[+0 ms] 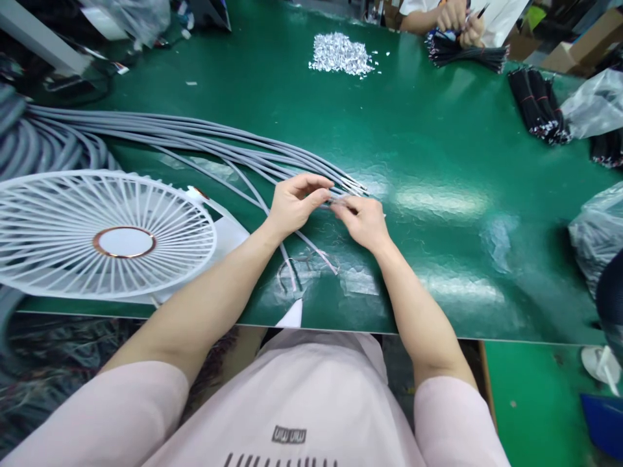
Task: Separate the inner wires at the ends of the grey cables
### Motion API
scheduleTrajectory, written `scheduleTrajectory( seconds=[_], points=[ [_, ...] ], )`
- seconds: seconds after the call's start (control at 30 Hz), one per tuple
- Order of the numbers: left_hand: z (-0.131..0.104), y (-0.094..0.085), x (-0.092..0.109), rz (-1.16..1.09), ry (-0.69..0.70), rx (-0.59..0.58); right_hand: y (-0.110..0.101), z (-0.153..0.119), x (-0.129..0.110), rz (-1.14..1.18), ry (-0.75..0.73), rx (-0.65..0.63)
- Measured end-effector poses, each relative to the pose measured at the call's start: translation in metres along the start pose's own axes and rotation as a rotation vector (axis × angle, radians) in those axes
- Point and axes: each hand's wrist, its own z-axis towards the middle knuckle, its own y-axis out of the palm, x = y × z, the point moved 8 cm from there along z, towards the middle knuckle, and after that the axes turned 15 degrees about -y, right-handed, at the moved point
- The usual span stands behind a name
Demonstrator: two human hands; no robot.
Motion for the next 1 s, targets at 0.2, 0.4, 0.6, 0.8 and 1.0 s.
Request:
scheduleTrajectory(
  seconds=[0.2, 0.4, 0.6, 0.8, 1.0],
  points=[
    [-0.004, 0.008, 0.006, 0.503, 0.171, -0.095, -0.009, -0.005, 0.025, 0.55, 0.366, 0.205],
    [-0.002, 0.007, 0.003, 0.529, 0.139, -0.129, -0.005, -0.006, 0.032, 0.649, 0.426, 0.138],
    [0.0, 0.009, -0.001, 0.536, 0.128, -0.174, -0.037, 0.002, 0.007, 0.134, 0.004, 0.206],
    [0.002, 0.007, -0.01, 0.489, -0.034, -0.139, -0.044, 0.0, -0.012, -0.121, -0.251, 0.105],
    [0.005, 0.001, -0.014, 0.319, -0.109, -0.089, -0.029, -0.002, -0.002, -0.218, -0.245, 0.074]
  ],
)
